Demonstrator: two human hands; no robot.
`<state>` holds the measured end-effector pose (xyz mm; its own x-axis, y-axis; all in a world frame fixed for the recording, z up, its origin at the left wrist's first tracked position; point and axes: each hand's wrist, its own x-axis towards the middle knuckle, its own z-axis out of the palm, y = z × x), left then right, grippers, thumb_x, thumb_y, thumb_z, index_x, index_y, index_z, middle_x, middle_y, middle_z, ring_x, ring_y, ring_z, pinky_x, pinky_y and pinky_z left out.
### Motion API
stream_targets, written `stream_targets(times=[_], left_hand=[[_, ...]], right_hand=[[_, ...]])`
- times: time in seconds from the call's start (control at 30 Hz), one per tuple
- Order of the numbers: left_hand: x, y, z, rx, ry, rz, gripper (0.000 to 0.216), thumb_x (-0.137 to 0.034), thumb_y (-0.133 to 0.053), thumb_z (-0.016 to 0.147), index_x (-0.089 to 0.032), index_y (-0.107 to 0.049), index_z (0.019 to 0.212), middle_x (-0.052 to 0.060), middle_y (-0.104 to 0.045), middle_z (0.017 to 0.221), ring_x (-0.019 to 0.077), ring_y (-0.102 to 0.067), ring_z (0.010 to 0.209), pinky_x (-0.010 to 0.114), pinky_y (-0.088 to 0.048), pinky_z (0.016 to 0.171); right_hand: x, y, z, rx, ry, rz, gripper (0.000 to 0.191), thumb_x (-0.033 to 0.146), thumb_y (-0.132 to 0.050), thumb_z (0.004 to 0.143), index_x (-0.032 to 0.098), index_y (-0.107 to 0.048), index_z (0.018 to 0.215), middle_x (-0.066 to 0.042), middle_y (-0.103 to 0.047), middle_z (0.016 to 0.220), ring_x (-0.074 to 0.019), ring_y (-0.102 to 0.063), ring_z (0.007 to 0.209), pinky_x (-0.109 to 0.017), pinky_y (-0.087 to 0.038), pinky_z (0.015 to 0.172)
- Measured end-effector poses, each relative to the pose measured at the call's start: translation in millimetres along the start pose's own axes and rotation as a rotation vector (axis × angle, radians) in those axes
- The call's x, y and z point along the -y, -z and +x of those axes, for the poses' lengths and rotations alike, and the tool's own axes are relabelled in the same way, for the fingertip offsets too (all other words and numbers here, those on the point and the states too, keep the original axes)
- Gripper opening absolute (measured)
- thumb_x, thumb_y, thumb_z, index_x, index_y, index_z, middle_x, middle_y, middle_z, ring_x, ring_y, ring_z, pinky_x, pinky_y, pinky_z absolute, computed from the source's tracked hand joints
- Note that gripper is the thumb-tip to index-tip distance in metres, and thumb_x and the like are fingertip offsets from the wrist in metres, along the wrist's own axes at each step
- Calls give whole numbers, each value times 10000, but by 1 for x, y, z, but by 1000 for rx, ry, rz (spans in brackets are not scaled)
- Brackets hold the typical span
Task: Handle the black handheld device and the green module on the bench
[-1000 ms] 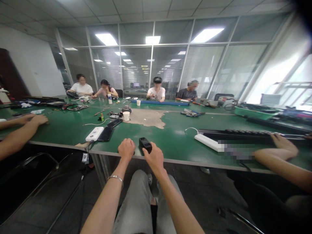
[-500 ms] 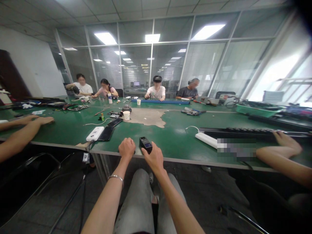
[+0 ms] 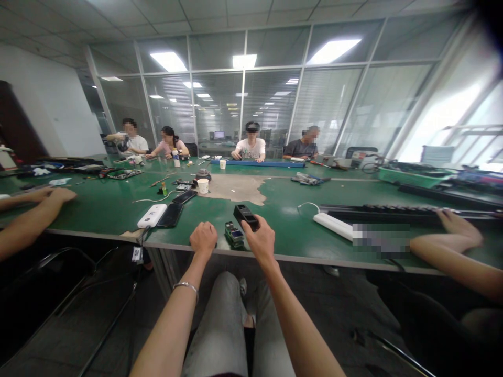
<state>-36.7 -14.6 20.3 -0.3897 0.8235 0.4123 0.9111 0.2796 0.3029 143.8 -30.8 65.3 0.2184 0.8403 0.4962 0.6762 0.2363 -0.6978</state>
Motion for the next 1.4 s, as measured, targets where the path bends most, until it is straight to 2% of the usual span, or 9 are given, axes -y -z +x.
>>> stream_targets(times=[0.23,0.4,0.53,0.7,0.8,0.97,1.23,1.4], left_hand=[[-3,5,-2,28,11,6,379,-365,-335,958,-200,-675,971,91,-632,1002,182,-586,874,263,-363,694],[-3,0,-2,10,0,9,376,-362,-330,956,-209,-674,961,87,-624,984,180,-575,857,264,-354,692],[-2,-2,-2,-9,-14,4,377,-367,-328,955,-219,-674,941,76,-622,966,186,-572,837,270,-350,675],[-3,0,-2,2,-5,-2,374,-366,-333,956,-215,-674,945,81,-624,976,183,-574,849,263,-352,691],[-3,2,-2,11,-11,-10,372,-364,-337,956,-211,-676,952,87,-624,980,180,-574,851,260,-351,697],[-2,4,-2,-1,-19,-1,374,-354,-337,955,-212,-683,950,87,-620,969,187,-573,857,270,-363,699],[-4,4,-2,9,-10,12,386,-364,-319,963,-205,-671,950,86,-628,989,182,-580,864,260,-362,688],[-4,7,-2,27,-4,9,384,-367,-330,962,-205,-679,968,93,-625,1001,184,-584,884,259,-379,715]], right_hand=[[-39,9,3,-19,-67,-83,483,459,-570,827,175,-591,1217,-100,-701,999,-231,-648,940,-296,-444,824],[-59,7,-8,41,-66,-197,473,433,-576,836,163,-576,1225,-114,-697,1005,-241,-645,937,-300,-439,797],[-65,2,-13,80,-29,-259,484,404,-576,846,133,-553,1246,-131,-685,1039,-255,-635,966,-313,-436,815],[-65,-3,-11,31,20,-294,727,462,-625,807,30,-440,1362,-211,-589,1251,-302,-552,1148,-352,-398,946],[-66,-3,-10,40,29,-294,719,472,-612,816,39,-445,1365,-203,-588,1258,-301,-556,1139,-354,-399,943],[-60,2,-10,92,-19,-291,514,414,-578,849,125,-553,1272,-143,-679,1064,-264,-623,989,-321,-429,840],[-19,7,0,51,13,-73,467,473,-570,848,186,-596,1214,-89,-703,1037,-220,-646,978,-285,-444,849],[2,-1,-1,97,37,-90,455,471,-590,830,189,-611,1186,-89,-706,1036,-220,-651,985,-279,-450,839]])
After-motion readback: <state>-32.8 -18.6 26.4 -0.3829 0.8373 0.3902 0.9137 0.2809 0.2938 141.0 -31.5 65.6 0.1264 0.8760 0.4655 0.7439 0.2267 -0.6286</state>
